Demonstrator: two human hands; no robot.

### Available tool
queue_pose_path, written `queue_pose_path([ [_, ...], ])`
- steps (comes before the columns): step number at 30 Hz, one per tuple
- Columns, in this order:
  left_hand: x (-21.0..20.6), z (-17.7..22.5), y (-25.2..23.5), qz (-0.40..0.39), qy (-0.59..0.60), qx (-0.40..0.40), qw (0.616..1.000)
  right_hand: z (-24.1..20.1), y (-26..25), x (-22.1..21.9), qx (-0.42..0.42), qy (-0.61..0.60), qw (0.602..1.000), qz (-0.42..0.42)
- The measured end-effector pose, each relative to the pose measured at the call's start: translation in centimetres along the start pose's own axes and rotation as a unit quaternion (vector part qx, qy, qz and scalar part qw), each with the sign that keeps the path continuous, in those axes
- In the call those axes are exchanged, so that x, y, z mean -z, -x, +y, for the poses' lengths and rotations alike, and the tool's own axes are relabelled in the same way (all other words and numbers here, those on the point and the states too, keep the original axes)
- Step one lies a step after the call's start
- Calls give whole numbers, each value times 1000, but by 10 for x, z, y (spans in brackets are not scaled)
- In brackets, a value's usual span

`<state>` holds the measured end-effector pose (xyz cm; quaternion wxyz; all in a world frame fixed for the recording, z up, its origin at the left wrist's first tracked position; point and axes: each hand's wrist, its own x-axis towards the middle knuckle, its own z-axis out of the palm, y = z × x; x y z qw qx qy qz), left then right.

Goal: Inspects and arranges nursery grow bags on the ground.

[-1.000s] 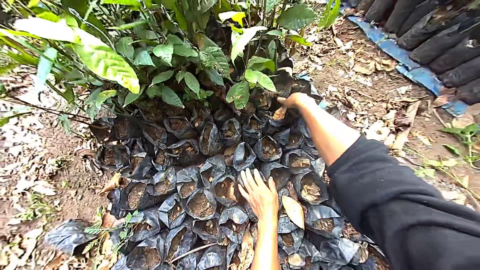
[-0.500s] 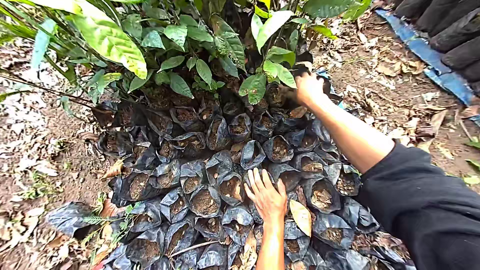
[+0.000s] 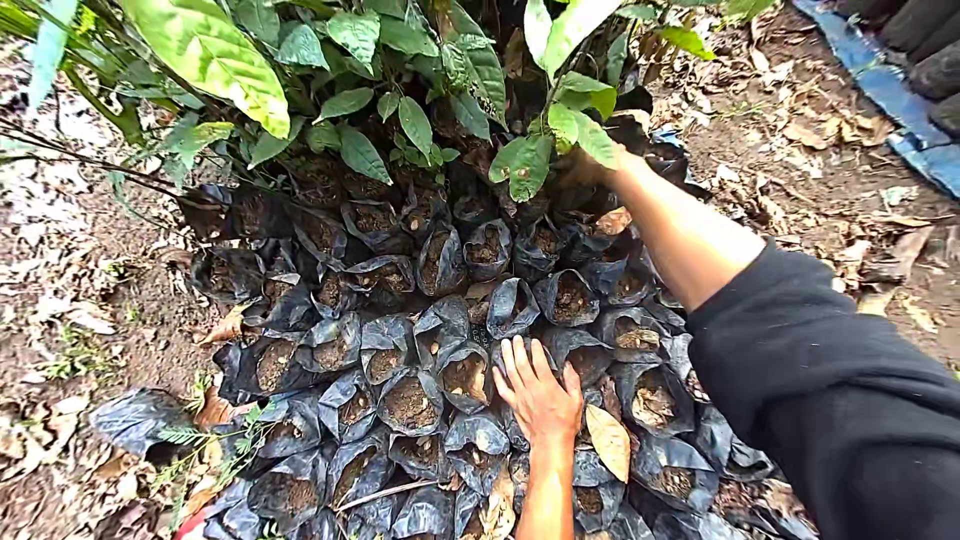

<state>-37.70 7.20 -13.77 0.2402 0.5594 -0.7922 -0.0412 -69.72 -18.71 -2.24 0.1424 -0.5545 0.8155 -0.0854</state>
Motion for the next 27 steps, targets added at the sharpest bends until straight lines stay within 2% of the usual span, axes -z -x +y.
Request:
queue_pose_path([
  [2,0,0,3,-5,2,0,1000,-9,8,14,-38,-39,999,4],
  [4,0,0,0,-3,1,-2,1000,-26,14,-4,-72,-63,994,60],
  [6,2,0,-1,-3,5,1,1000,-51,22,-28,-130,-151,973,117],
  [7,3,0,-2,-5,6,1,1000,-70,35,-21,-180,-208,956,102],
  [8,5,0,-4,-5,5,0,1000,-87,43,-10,-226,-215,948,66],
  [10,10,3,-5,-2,8,-1,1000,-102,39,-10,-287,-174,940,56],
  [11,11,4,-5,3,9,-2,1000,-101,35,-16,-289,-153,942,68],
  [14,8,2,-4,3,1,-2,1000,-89,26,-35,-229,-112,964,82],
  [17,1,-1,-1,-4,-3,-3,1000,-55,42,-6,-143,-109,983,38],
  [18,0,-1,-1,-3,-4,-2,1000,-37,43,5,-124,-113,985,51],
  [22,-1,-2,-1,8,-11,-7,1000,21,43,61,-149,-121,977,94],
  [24,-1,-3,0,8,-15,-8,1000,41,36,61,-160,-117,980,37],
  [27,-1,-2,0,6,-18,-6,1000,28,39,45,-167,-18,985,-32],
])
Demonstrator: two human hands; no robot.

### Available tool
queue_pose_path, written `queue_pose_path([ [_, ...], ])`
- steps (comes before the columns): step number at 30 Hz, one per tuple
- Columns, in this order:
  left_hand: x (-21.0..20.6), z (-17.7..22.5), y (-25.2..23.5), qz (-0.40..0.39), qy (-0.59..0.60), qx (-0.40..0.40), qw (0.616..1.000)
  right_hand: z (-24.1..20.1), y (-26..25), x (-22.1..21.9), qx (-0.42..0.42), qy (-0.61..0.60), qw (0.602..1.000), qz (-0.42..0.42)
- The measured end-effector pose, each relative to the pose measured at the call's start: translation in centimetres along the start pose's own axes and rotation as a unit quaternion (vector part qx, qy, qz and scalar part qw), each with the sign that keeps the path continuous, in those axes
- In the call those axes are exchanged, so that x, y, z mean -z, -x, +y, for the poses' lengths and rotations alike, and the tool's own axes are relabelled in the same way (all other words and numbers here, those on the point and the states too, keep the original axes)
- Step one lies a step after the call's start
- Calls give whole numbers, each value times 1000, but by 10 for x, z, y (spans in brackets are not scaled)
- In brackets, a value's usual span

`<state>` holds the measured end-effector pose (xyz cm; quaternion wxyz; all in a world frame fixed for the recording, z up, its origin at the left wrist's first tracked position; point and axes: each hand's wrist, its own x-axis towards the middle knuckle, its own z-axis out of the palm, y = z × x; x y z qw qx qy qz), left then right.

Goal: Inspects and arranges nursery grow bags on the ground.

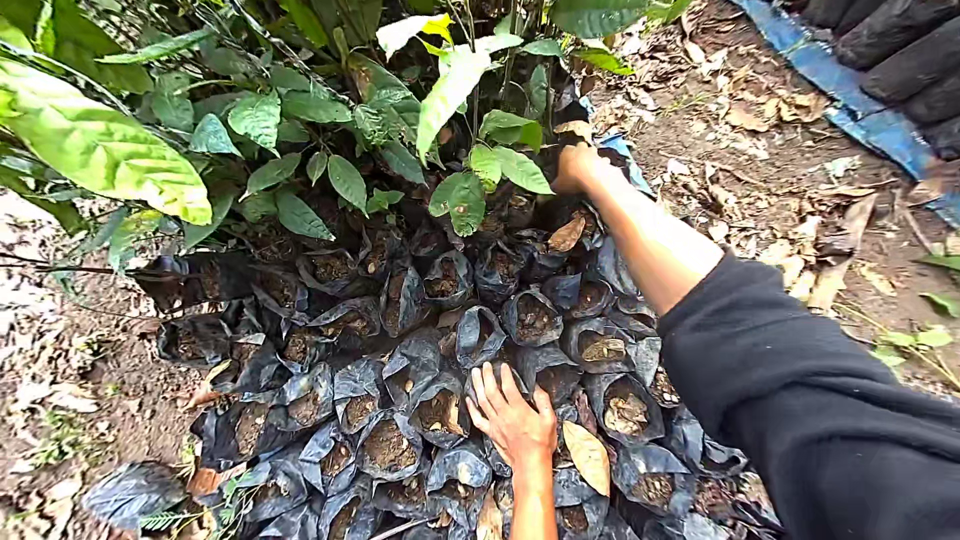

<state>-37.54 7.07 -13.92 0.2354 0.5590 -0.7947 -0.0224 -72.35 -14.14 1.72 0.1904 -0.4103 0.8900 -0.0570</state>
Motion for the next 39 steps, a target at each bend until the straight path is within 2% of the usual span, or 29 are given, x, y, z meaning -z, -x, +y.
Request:
queue_pose_path([
  [2,0,0,-1,1,-3,-2,1000,-8,1,-19,24,61,997,34],
  [5,2,-1,-3,-3,-7,-4,1000,-8,-10,-38,48,64,994,68],
  [8,1,0,-1,-5,-5,-7,1000,1,-19,-35,65,69,993,69],
  [11,1,-1,0,0,-8,-6,1000,7,-22,-29,143,110,980,77],
  [13,-1,0,-1,3,-5,-7,1000,14,-25,-8,151,95,983,50],
  [16,-2,-3,3,2,-9,-8,1000,6,-22,45,51,5,999,15],
  [18,-4,-2,3,3,-8,-8,1000,-11,-5,59,-18,-5,1000,0],
  [22,-1,0,2,-1,-7,0,1000,-39,17,15,-68,-48,996,-31],
  [26,-3,1,-1,10,0,-8,1000,-40,-10,-37,-227,-139,960,93],
  [28,-1,2,0,19,3,-8,1000,-38,-15,-48,-252,-160,945,130],
  [30,-1,1,3,10,4,-6,1000,-31,-9,-53,-226,-168,950,132],
  [33,-4,-3,-1,7,-3,-6,1000,-1,4,-39,-85,-136,980,113],
  [35,-6,-2,2,7,3,-3,1000,36,-4,-20,7,-174,981,84],
  [37,-5,-2,3,10,5,-5,1000,62,-7,4,21,-211,971,106],
  [39,-4,-1,2,11,4,-5,1000,70,-9,26,-26,-180,974,134],
])
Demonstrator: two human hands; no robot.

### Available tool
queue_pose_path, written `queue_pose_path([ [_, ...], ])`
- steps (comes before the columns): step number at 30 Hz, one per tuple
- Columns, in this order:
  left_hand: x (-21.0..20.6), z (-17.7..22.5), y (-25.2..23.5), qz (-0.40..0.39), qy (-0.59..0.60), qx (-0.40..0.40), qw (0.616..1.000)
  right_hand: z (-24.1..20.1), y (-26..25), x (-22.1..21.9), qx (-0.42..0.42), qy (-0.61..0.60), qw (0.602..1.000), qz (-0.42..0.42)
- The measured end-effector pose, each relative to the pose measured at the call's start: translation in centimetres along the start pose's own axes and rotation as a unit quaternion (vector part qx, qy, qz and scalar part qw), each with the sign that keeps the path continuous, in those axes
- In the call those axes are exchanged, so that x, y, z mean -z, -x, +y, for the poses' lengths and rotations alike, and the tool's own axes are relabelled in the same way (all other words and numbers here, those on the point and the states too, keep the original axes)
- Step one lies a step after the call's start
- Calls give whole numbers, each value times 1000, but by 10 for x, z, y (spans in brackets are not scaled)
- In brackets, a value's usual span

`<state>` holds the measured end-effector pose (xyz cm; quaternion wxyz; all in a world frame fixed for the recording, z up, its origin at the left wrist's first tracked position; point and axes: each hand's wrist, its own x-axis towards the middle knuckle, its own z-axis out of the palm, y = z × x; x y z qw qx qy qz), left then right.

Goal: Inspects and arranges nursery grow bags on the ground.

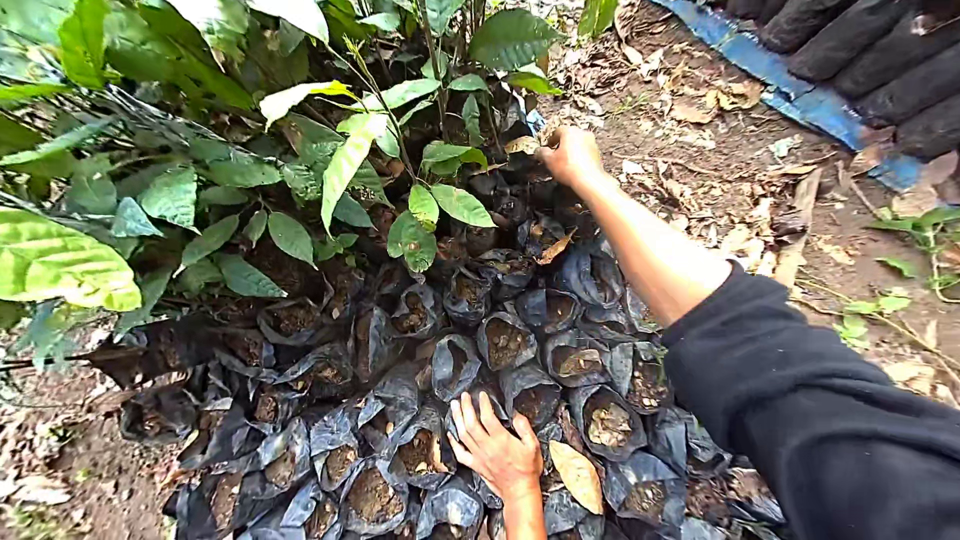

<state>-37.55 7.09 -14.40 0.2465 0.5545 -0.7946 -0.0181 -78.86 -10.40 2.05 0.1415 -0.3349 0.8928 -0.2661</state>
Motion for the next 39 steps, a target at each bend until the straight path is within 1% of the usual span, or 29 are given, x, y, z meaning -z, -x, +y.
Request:
queue_pose_path([
  [2,2,-2,-1,-2,-5,1,1000,0,-5,-2,-54,29,997,-48],
  [3,1,-2,-1,-1,-4,1,1000,0,-9,-10,-86,27,993,-72],
  [4,0,0,-1,0,-4,0,1000,-1,-12,-18,-120,15,990,-78],
  [6,0,1,-1,1,-6,-1,1000,-6,-12,-36,-192,-11,981,-33],
  [8,0,-2,-1,2,-9,-3,1000,-14,-17,-54,-245,-2,969,24],
  [9,0,-2,0,1,-11,-2,1000,-16,-21,-61,-261,12,964,44],
  [11,-2,-2,0,1,-10,1,1000,-19,-27,-67,-281,43,957,55],
  [13,-1,-1,1,-1,-9,1,1000,-22,-34,-66,-296,59,953,40],
  [15,-2,-1,0,1,-12,0,1000,-25,-42,-67,-290,89,953,27],
  [17,-2,-3,1,0,-16,2,1000,-30,-41,-70,-240,146,959,29],
  [20,-4,-2,1,2,-14,2,1000,-31,-22,-54,-121,190,974,6],
  [22,-4,-3,1,6,-11,-2,1000,-10,-14,-33,-44,139,989,0],
  [24,-4,-3,0,11,-14,1,1000,28,-30,-5,4,35,999,-8],
  [25,-4,-3,0,12,-16,1,1000,49,-37,9,15,-20,999,-27],
  [26,-5,-3,1,12,-15,1,1000,65,-38,26,28,-49,997,-58],
  [27,-5,-3,1,13,-14,1,1000,76,-33,40,59,-45,992,-98],
  [29,-7,-4,0,13,-15,-1,1000,77,-9,53,135,23,971,-194],
  [30,-7,-4,0,15,-16,-1,1000,72,2,51,167,75,955,-234],
  [32,-7,-3,1,18,-15,-1,1000,70,14,33,214,194,917,-274],
  [34,-7,-2,0,18,-15,-3,1000,70,14,16,210,272,898,-275],
  [36,-5,-3,-1,15,-19,-2,1000,65,12,7,215,314,889,-256],
  [39,-4,-3,0,5,-18,2,1000,71,11,4,267,335,876,-222],
])
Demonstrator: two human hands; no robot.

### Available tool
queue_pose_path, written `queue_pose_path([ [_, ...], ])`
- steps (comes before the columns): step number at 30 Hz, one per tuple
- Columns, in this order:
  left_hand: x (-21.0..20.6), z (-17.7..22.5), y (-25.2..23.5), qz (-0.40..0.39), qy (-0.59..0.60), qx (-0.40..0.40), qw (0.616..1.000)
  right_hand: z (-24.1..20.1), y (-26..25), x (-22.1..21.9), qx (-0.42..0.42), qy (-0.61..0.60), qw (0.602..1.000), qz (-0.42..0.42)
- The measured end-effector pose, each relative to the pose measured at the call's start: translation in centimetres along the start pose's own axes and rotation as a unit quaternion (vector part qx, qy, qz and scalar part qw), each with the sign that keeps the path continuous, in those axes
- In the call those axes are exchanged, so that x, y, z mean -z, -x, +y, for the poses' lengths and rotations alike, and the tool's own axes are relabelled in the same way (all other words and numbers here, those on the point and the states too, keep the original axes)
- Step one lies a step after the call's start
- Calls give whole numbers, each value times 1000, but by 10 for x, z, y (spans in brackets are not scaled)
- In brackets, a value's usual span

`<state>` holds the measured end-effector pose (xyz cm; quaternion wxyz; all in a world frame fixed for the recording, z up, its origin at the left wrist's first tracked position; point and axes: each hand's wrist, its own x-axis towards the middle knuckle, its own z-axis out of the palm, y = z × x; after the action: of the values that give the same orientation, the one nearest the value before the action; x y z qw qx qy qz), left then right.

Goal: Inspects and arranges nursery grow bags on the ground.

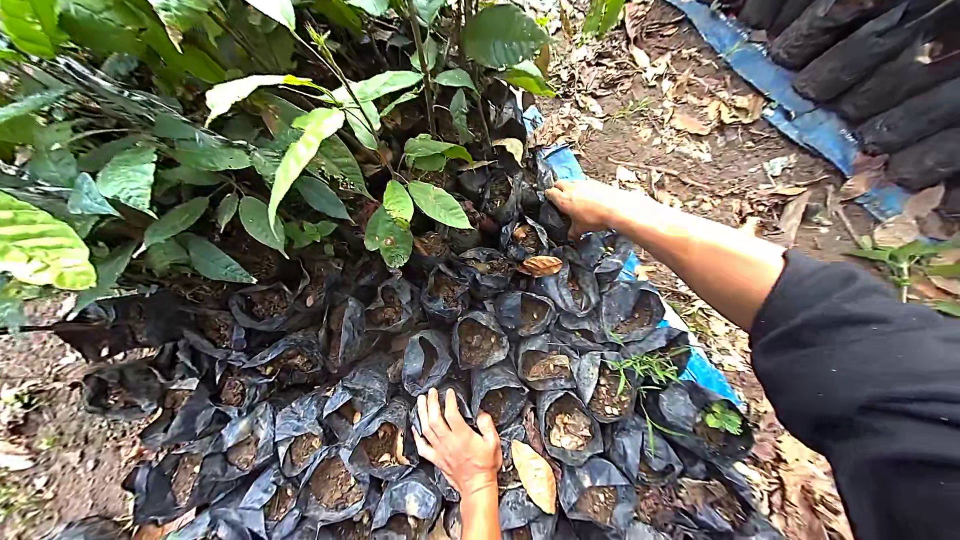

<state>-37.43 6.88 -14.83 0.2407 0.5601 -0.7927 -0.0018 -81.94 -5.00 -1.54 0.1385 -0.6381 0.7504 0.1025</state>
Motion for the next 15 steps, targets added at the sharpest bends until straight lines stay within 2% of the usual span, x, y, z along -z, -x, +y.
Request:
queue_pose_path([
  [4,1,0,-2,5,3,1,1000,10,-1,-5,55,-5,997,58],
  [6,1,-1,-2,5,3,0,1000,13,4,-3,51,-61,994,74],
  [8,0,-1,-2,8,7,-3,1000,18,18,8,-7,-186,978,100],
  [10,-1,-2,-1,8,7,-1,1000,20,24,21,-128,-275,947,103],
  [12,-2,-2,0,6,6,1,1000,4,26,32,-241,-279,929,23],
  [14,-1,-1,-1,5,4,1,1000,-25,23,37,-275,-264,923,-53],
  [15,-1,-1,-1,6,3,1,1000,-39,18,37,-284,-252,923,-61],
])
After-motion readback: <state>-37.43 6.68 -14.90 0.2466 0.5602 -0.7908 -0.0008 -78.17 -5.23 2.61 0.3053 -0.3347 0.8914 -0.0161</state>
